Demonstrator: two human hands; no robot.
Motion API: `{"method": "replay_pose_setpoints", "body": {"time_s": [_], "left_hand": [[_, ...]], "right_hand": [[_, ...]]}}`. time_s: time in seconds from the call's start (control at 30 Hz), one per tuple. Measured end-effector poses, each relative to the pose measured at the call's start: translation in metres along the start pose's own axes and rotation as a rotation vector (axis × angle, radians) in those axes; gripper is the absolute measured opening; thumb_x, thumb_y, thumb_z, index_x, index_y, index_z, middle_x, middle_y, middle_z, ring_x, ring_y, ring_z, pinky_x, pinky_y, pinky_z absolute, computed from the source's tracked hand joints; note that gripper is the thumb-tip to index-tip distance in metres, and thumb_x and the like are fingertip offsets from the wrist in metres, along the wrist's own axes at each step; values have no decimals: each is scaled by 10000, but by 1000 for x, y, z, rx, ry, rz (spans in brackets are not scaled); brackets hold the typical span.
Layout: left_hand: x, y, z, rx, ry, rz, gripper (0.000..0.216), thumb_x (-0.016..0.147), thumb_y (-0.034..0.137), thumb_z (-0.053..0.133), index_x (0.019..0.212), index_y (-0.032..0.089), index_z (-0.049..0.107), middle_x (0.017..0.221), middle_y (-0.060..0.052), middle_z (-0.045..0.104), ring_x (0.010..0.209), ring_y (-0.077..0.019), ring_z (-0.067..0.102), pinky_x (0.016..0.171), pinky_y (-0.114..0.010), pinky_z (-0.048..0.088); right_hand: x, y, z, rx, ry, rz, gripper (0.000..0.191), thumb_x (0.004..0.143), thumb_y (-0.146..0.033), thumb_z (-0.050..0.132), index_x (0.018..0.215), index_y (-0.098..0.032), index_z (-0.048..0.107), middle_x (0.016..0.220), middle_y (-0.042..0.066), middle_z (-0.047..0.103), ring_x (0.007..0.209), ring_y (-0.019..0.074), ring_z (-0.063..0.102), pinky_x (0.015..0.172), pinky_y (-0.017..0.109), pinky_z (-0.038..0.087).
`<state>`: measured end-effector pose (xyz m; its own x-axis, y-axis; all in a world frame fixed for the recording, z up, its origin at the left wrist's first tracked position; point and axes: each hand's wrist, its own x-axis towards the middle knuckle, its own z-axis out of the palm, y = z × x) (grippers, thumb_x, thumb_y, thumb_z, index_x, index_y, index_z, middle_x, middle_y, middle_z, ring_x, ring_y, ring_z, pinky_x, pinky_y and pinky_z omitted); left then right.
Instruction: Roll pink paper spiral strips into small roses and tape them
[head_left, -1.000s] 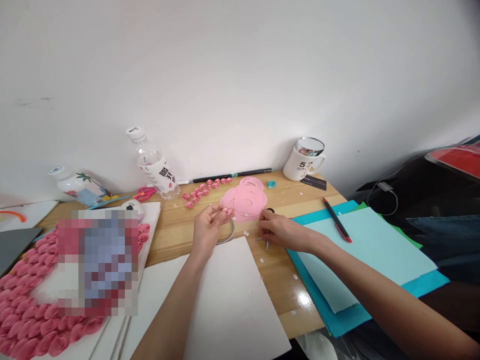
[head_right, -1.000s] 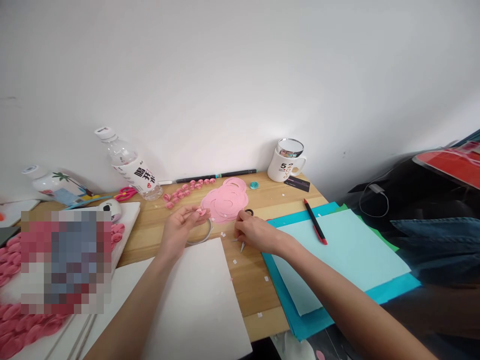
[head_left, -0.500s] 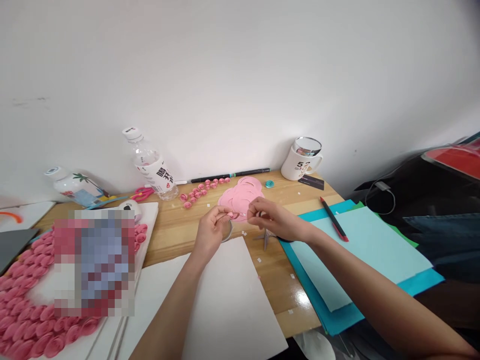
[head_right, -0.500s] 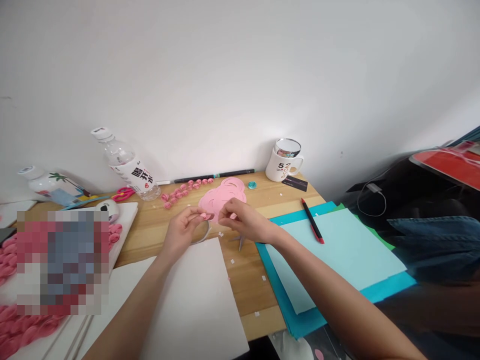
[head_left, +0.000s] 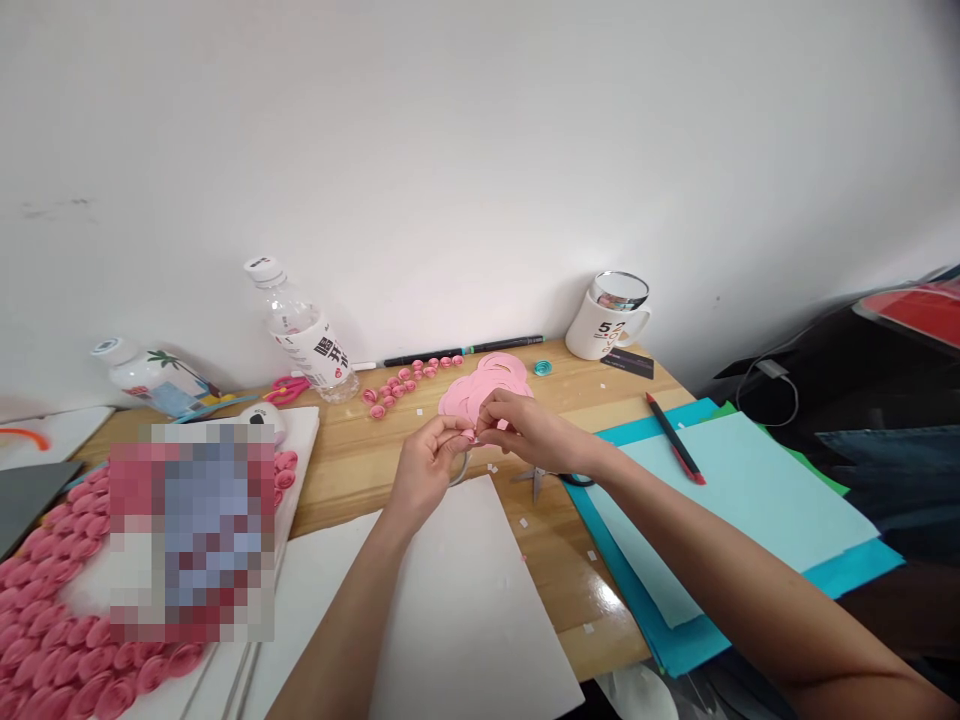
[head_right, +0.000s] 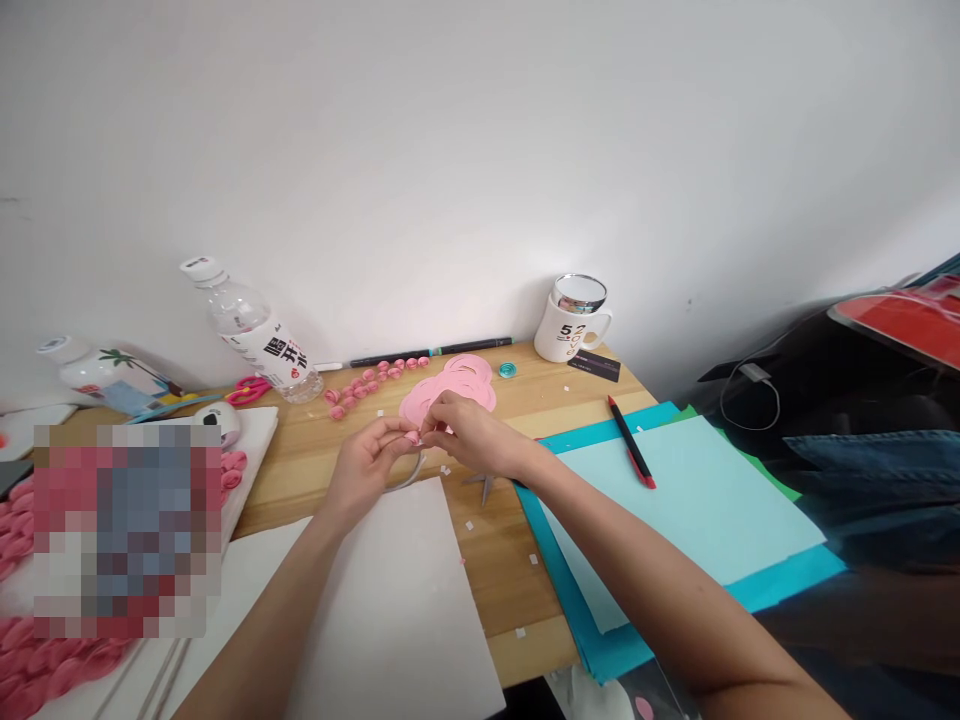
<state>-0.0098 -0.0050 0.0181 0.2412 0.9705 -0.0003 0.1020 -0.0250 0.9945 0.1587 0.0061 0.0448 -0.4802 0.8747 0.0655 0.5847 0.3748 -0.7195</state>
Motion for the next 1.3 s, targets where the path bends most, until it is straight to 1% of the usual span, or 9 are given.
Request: {"method": "replay_pose_setpoints", "body": {"time_s": [0.2, 0.37, 0.43, 0.6, 0.77, 0.87, 0.97, 1.13, 1.3], "left_hand": [[0, -2, 0, -25, -7, -3, 104, 734, 270, 576, 772, 184, 619, 753, -21, 691, 750, -177, 644, 733, -273, 455], [0, -2, 2, -35, 6, -12, 120, 739, 277, 578, 793, 177, 615, 758, -29, 699, 769, -195, 657, 741, -290, 468], [1, -3, 3, -40, 39, -13, 128, 738, 281, 580, 799, 174, 614, 761, -30, 701, 774, -198, 660, 755, -298, 469], [3, -8, 4, -103, 141, -10, 172, 737, 305, 585, 838, 165, 587, 778, -38, 699, 790, -209, 664, 798, -324, 461], [6, -13, 5, -39, 182, -4, 153, 737, 302, 584, 825, 177, 578, 781, -27, 688, 798, -203, 658, 791, -310, 458], [7, -15, 6, 6, 184, 17, 132, 737, 299, 581, 799, 183, 591, 802, -24, 673, 803, -191, 643, 775, -292, 458], [7, -15, 7, 47, 193, 43, 116, 723, 291, 594, 773, 188, 616, 810, -24, 660, 798, -180, 619, 767, -279, 454], [6, -12, 8, 24, 164, 23, 135, 710, 292, 602, 768, 179, 650, 743, -15, 658, 743, -165, 595, 725, -266, 460], [4, -8, 8, 28, 145, 34, 129, 709, 289, 607, 759, 180, 656, 772, -15, 660, 754, -158, 587, 722, -246, 449]], "right_hand": [[1, -5, 0, -55, -49, 64, 140, 808, -188, 453, 709, -155, 546, 748, 31, 554, 620, 109, 476, 532, 225, 343], [3, -7, 7, -147, 12, 75, 173, 803, -193, 462, 639, -158, 507, 664, 28, 561, 568, 107, 452, 492, 230, 304], [5, -3, 12, -88, 68, 91, 162, 790, -228, 503, 641, -164, 505, 651, 22, 570, 568, 111, 470, 493, 232, 325], [8, 15, 32, 335, 293, 75, 174, 751, -339, 589, 796, -178, 542, 719, 12, 604, 632, 125, 552, 578, 259, 453], [7, 23, 50, 412, 464, -23, 149, 775, -333, 564, 763, -187, 592, 847, 56, 610, 798, 160, 562, 664, 286, 478], [6, 26, 53, 414, 440, -13, 152, 784, -322, 541, 749, -180, 580, 850, 54, 594, 818, 158, 541, 673, 278, 462], [5, 30, 52, 472, 364, 71, 185, 794, -342, 507, 746, -171, 556, 760, 25, 577, 721, 130, 520, 655, 266, 445], [4, 32, 49, 730, 330, 150, 219, 731, -384, 582, 736, -169, 541, 657, -3, 564, 615, 110, 518, 613, 261, 442], [3, 29, 47, 915, 332, 147, 253, 666, -378, 661, 723, -171, 527, 634, -21, 564, 568, 92, 526, 590, 250, 463]]}}
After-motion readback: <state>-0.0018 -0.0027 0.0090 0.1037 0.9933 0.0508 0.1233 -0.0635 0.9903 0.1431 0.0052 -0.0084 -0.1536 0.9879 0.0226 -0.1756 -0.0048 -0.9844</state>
